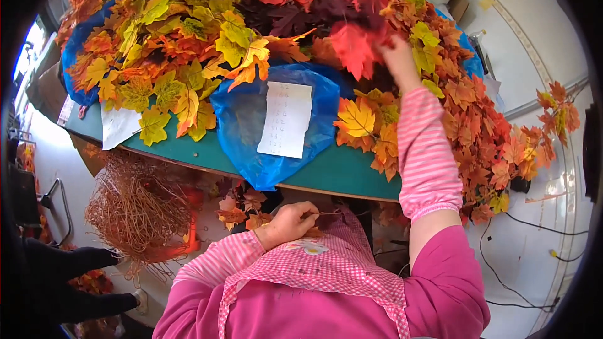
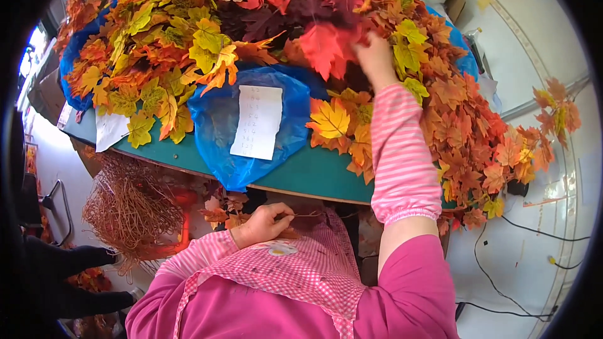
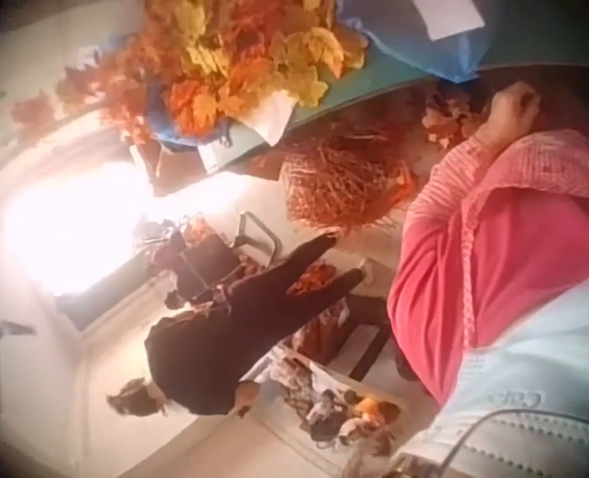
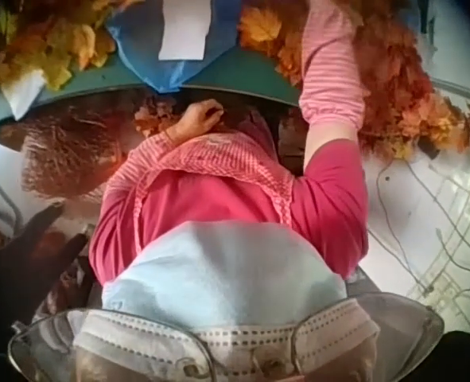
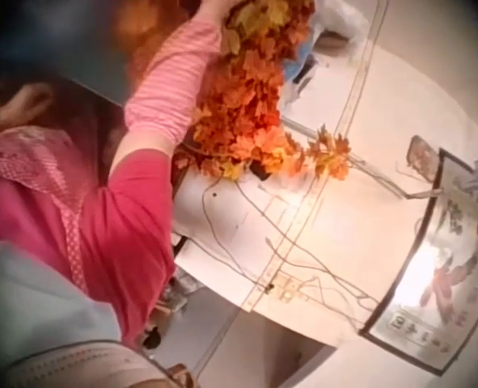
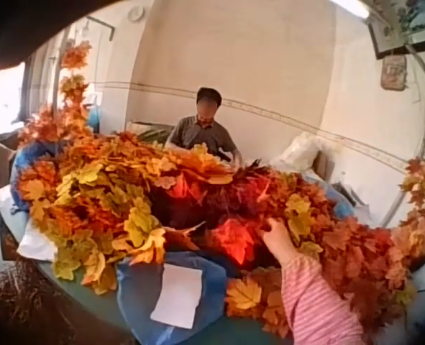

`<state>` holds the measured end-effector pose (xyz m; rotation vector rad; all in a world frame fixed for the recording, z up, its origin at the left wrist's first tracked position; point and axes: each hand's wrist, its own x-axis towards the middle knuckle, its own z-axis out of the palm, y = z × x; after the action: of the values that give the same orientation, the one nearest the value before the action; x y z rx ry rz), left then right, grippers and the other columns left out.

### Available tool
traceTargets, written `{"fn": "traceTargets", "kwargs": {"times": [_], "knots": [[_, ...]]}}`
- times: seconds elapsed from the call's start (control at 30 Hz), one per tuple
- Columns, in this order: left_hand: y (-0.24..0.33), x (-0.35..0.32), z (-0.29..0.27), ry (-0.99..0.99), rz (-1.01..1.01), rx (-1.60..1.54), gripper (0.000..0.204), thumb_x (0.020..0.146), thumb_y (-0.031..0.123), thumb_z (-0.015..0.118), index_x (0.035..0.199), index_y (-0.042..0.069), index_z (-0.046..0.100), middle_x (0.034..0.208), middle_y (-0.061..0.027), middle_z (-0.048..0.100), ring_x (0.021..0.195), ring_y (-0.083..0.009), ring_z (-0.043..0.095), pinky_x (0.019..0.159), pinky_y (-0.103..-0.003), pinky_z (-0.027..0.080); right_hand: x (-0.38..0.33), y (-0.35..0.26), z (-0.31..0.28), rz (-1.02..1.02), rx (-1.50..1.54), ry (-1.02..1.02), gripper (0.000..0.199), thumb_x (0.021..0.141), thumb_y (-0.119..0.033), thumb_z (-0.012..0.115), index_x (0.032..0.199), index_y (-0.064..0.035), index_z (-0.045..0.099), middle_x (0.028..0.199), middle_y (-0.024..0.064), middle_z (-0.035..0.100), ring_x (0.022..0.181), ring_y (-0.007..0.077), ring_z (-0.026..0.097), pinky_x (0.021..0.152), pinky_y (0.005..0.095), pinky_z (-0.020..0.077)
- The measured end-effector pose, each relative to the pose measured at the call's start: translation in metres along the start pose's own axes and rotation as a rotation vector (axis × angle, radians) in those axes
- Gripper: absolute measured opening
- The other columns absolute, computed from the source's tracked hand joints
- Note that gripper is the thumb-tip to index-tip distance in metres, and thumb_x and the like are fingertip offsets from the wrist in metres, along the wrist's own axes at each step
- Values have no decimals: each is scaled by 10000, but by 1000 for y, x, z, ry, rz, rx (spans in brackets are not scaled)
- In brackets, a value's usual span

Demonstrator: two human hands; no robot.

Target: Assembling artificial maple leaves onto plastic stems to create decorative branches.

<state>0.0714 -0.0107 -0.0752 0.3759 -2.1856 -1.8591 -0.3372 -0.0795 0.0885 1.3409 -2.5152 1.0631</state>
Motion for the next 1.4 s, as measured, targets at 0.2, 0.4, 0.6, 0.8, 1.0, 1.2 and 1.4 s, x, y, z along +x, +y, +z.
{"fn": "traceTargets", "kwargs": {"times": [0.2, 0.4, 0.6, 0.8, 1.0, 1.2, 1.4], "knots": [[4, -7, 2, 7, -63, 28, 144, 850, 98, 637, 951, -3, 640, 805, -151, 654, 727, -238, 665, 642, -341, 523, -26, 23, 20, -65, -7, 124, 471, 772, -168, 686, 1203, -36, 550, 1021, 211, 643, 994, 371, 606, 860, 398, 478], [1, -9, 0, 5, -32, 42, 163, 869, 133, 628, 956, -5, 623, 845, -168, 668, 746, -257, 684, 646, -328, 533, -24, -68, -33, -420, -389, 517, 341, 826, -265, 708, 1069, -40, 624, 1019, 119, 658, 841, 276, 631, 719, 335, 492], [3, -10, -2, 22, -22, 54, 146, 843, 99, 642, 951, 1, 643, 822, -153, 657, 735, -237, 669, 646, -338, 527, -29, -121, 9, -292, -235, 153, 271, 828, -326, 679, 913, -69, 688, 822, 129, 672, 728, 281, 643, 686, 382, 493], [5, -17, -4, 49, -25, 41, 153, 866, 135, 628, 940, 2, 621, 824, -165, 667, 729, -263, 682, 636, -339, 537, 1, -100, 16, 23, 907, 43, 202, 846, -184, 713, 1006, -62, 703, 919, -14, 686, 810, 79, 614, 614, 249, 479], [5, -19, 3, 36, 55, 78, 135, 853, 124, 626, 934, 16, 628, 832, -144, 662, 743, -270, 677, 647, -345, 533, 39, -75, -33, 480, 1317, 44, 258, 828, -216, 729, 1068, -139, 671, 1025, -34, 665, 961, 136, 602, 832, 347, 468], [16, -18, 4, 9, 169, 189, 132, 818, 117, 637, 922, 35, 648, 874, -144, 655, 795, -312, 655, 688, -367, 525, -2, -69, -78, 246, 1385, 14, 201, 885, -113, 649, 1079, -58, 657, 1128, 63, 656, 1068, 192, 594, 927, 351, 469], [35, -20, 1, -70, 265, 161, 120, 828, 77, 645, 912, -9, 650, 851, -154, 649, 788, -292, 641, 699, -348, 518, -157, -71, -101, -205, 875, -66, 49, 903, -30, 582, 927, 0, 612, 1104, 103, 639, 1002, 144, 585, 888, 259, 443]]}}
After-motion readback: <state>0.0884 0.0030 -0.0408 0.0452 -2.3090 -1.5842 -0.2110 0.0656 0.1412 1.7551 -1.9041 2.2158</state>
